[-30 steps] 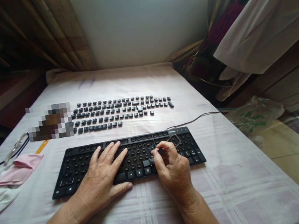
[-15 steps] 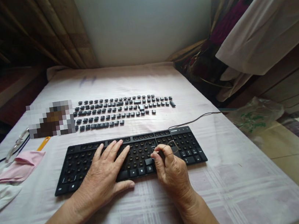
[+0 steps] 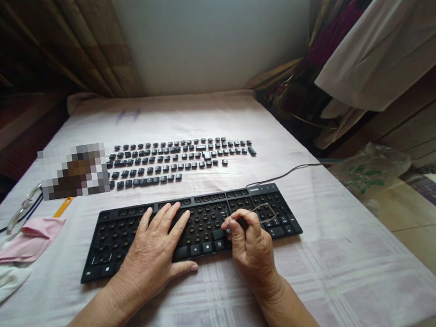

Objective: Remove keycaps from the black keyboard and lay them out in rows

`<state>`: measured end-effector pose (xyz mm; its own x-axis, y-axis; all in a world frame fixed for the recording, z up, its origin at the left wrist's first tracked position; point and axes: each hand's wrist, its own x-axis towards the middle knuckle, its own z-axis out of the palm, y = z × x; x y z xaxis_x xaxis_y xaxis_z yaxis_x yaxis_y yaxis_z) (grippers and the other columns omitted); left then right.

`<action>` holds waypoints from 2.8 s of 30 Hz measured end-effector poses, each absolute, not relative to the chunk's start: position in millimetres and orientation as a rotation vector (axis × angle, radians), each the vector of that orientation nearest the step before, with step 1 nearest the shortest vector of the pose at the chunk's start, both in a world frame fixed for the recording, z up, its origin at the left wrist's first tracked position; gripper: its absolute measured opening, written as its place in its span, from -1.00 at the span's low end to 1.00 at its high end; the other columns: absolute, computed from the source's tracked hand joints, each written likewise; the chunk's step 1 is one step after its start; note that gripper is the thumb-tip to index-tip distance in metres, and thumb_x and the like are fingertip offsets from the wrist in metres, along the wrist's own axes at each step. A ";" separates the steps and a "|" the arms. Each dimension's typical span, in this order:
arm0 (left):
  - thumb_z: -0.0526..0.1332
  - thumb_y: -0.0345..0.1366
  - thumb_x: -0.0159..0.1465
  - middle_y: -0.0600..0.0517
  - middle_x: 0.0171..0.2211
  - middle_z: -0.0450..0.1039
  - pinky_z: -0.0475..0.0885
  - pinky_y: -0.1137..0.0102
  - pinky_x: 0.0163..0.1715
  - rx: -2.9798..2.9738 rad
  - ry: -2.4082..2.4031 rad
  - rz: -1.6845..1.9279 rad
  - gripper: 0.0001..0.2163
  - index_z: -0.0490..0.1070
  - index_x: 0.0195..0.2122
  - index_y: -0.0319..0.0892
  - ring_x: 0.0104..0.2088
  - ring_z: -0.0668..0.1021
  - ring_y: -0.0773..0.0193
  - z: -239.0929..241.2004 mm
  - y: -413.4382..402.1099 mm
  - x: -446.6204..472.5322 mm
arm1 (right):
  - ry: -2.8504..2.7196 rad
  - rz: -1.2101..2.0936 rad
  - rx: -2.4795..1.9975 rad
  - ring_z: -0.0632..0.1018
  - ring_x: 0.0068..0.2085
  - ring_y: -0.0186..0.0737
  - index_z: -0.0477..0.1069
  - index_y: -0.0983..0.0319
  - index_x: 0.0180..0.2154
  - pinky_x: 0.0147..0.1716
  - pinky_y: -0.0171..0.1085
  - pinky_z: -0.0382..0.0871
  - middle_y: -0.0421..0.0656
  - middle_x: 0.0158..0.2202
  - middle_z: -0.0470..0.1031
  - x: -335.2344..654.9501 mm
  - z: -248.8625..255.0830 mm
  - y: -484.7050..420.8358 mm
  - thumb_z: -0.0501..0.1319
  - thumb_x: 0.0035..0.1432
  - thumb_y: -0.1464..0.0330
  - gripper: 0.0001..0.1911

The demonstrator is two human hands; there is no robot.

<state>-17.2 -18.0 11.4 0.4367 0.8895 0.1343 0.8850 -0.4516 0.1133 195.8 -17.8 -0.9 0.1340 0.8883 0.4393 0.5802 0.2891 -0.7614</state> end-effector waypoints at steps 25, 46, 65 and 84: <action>0.21 0.15 0.24 -0.24 0.28 0.26 0.01 -0.14 0.28 2.660 1.597 0.503 -0.34 0.25 0.25 -0.16 0.28 0.30 -0.16 16.9 -23.3 -10.9 | -1.241 0.587 -1.247 0.53 -0.57 -0.34 0.24 0.16 -0.19 -0.58 -0.37 0.45 -0.23 -0.44 0.57 193.2 5.8 -15.2 0.12 0.36 0.23 -0.85; 0.12 -0.16 0.30 0.07 -0.41 0.59 0.31 0.40 -0.43 2.083 1.549 0.396 -0.76 0.52 -0.40 -0.09 -0.41 0.55 0.25 69.5 -2.5 19.5 | -1.454 0.488 -1.099 0.62 -0.35 -0.27 0.35 0.14 -0.12 -0.41 -0.29 0.59 -0.17 -0.26 0.57 193.8 9.5 -20.7 0.13 0.35 0.37 -0.92; 0.15 -0.21 0.33 -0.04 -0.24 0.59 0.26 0.34 -0.34 2.714 1.735 0.025 -0.74 0.63 -0.36 -0.05 -0.25 0.53 0.14 54.2 138.7 -4.3 | -1.376 0.479 -1.250 0.63 -0.45 -0.28 0.40 0.17 -0.19 -0.49 -0.33 0.56 -0.17 -0.32 0.62 212.0 13.3 -13.6 0.15 0.34 0.30 -0.90; 0.25 -0.16 0.26 0.00 -0.18 0.59 0.21 0.28 -0.20 2.925 1.682 -0.021 -0.83 0.56 -0.19 -0.05 -0.14 0.51 0.11 35.5 140.5 -2.5 | -1.105 0.545 -1.265 0.58 -0.49 -0.33 0.38 0.19 -0.20 -0.50 -0.34 0.52 -0.15 -0.33 0.60 224.4 24.4 -12.5 0.18 0.32 0.23 -0.84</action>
<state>-2.5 140.5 35.5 0.5097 0.8541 0.1039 0.8511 -0.4829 -0.2057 224.4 -12.5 24.4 0.4191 0.8378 0.3499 0.2320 0.2738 -0.9334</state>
